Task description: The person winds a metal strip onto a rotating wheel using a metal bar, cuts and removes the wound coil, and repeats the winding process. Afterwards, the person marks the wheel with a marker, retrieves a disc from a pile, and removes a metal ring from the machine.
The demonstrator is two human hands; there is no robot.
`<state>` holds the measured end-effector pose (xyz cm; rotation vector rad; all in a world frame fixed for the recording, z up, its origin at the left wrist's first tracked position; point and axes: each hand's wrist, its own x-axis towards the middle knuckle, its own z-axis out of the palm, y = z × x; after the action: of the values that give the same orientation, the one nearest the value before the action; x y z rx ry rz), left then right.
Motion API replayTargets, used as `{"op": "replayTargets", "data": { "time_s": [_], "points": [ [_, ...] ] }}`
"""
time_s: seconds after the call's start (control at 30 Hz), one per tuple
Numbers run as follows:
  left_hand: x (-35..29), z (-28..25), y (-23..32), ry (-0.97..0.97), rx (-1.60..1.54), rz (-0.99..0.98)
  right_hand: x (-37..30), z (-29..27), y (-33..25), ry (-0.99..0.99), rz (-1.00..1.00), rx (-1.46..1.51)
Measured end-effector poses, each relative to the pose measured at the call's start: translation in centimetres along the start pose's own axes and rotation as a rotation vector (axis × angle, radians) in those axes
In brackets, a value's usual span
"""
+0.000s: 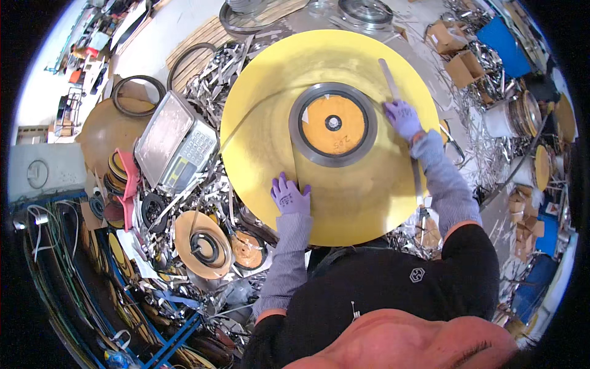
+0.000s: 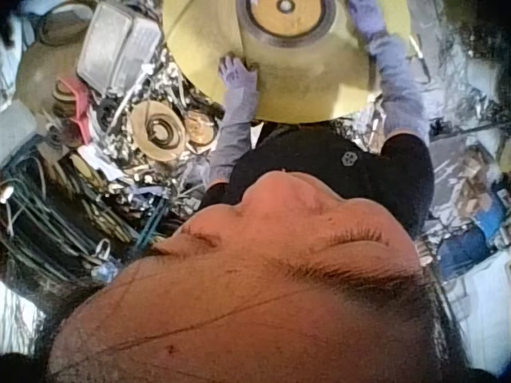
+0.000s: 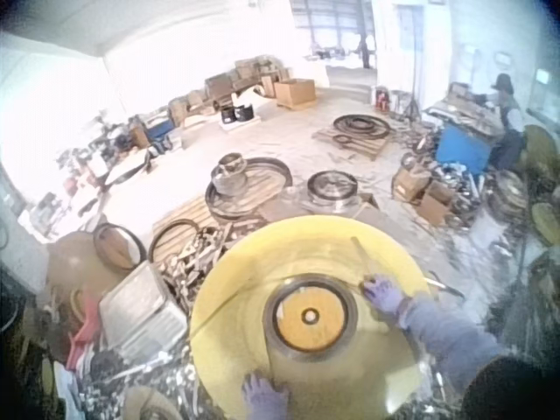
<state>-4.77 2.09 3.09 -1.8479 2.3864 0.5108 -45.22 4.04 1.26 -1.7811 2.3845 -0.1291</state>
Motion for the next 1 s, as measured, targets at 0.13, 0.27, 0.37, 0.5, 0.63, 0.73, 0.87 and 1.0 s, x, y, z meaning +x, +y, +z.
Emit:
{"op": "replayTargets", "data": {
  "time_s": [0.13,0.27,0.37,0.5,0.63,0.73,0.87,1.0],
  "points": [
    [-0.1,1.5,-2.1,0.078,-0.024,0.117,-9.4,-0.3,-4.5,-0.066,0.234,0.136],
    [0.1,2.0,-3.9,0.155,0.030,0.194,-15.7,0.9,-10.6,-0.138,0.428,0.263],
    [0.0,2.1,-4.6,0.186,0.021,0.240,-19.1,2.7,-14.8,-0.126,0.470,0.533],
    [1.0,2.1,-5.2,0.216,-0.001,0.268,-22.6,4.2,-17.8,-0.040,0.358,1.857],
    [1.9,2.1,-6.0,0.216,0.050,0.295,-24.6,1.5,-16.8,-0.378,0.377,1.017],
    [1.4,2.2,-7.0,0.199,0.031,0.347,-26.1,-0.5,-16.3,-0.548,0.348,0.709],
    [0.5,2.4,-7.9,0.243,-0.007,0.373,-32.6,1.0,-19.1,-0.673,0.131,1.121],
    [0.6,2.8,-8.2,0.214,-0.079,0.407,-38.0,2.0,-18.4,-0.747,0.003,1.044]
  ]
}}
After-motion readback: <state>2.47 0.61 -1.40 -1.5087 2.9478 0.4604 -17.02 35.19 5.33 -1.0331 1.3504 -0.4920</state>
